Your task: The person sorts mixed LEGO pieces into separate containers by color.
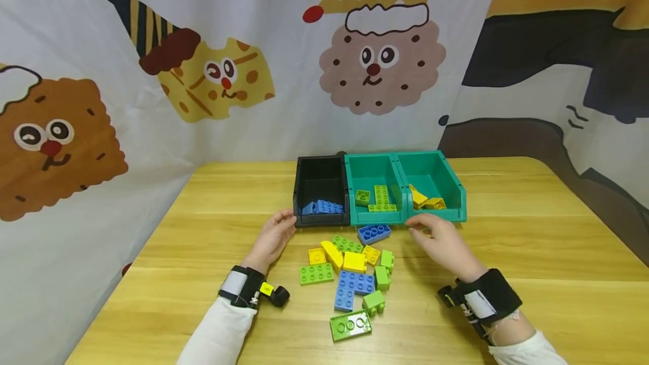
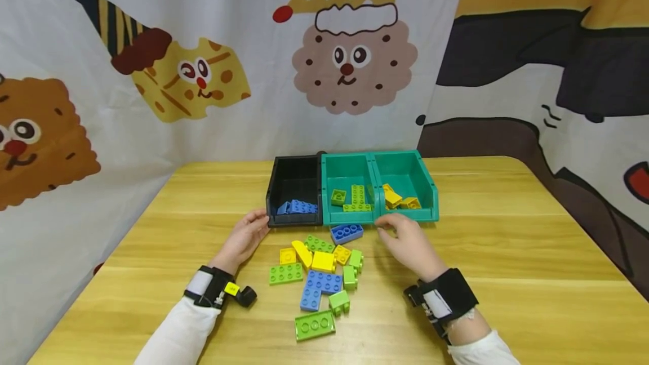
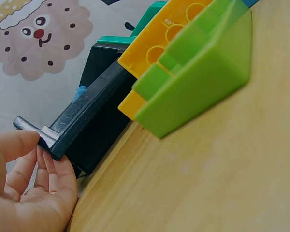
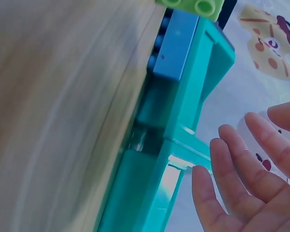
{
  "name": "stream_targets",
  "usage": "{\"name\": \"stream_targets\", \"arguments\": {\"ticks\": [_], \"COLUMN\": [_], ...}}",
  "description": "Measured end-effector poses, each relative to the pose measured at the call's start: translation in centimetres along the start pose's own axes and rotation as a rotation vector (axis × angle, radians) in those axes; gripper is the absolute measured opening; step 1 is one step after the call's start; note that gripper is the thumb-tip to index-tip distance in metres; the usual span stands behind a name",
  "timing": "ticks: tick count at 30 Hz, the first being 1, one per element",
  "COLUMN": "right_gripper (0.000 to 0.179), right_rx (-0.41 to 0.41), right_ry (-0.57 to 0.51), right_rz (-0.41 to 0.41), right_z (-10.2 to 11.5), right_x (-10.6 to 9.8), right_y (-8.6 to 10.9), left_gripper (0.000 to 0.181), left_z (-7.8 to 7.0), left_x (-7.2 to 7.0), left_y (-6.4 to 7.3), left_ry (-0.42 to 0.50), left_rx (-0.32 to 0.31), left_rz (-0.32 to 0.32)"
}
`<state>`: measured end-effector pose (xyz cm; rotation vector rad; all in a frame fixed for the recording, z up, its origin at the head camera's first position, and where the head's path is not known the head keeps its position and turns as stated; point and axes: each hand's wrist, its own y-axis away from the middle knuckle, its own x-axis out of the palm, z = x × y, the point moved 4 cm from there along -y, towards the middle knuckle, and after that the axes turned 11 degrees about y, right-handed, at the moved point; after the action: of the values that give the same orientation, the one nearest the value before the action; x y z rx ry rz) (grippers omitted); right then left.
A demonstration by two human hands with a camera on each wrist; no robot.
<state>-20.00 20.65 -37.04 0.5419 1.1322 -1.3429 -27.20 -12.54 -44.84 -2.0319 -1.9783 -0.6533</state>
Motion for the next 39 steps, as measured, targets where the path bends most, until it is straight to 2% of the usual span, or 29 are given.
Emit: {"name": "stream_targets", "arguments": {"ticks": [5,11,18,21,30,39], "right_gripper": [0.025,0.042,0.055,0.052,0.025,0.024], "right_rx": [-0.031,-0.125,-0.214,-0.235,-0.217,-0.155], "right_ry": [0.016,0.079,0.128,0.129,0.115,0.135], "right_rz": [0.07,0.235,0.34,0.364,0.412,0.38], "right_z": [1.2,3.1,4.4,4.6,4.7,4.4], "right_x": [0.6,2.3,3.6,3.8,3.9,3.7], "right_y": [0.3,1.1,1.7,1.8,1.8,1.9], "left_gripper": [0.018,0.017,0.018,0.02,0.021,0.02], "left_z": [-0.2,-0.1,-0.2,-0.4,-0.5,-0.3], "left_x": [0.2,0.1,0.1,0.2,0.2,0.1], "left_y": [0.0,0.1,0.1,0.1,0.3,0.2], "left_ry": [-0.011,-0.015,-0.006,-0.009,-0.014,-0.017], "left_rx": [0.001,0.009,0.012,0.011,0.003,0.009], "left_rz": [-0.002,0.009,0.013,0.012,0.003,0.006]}}
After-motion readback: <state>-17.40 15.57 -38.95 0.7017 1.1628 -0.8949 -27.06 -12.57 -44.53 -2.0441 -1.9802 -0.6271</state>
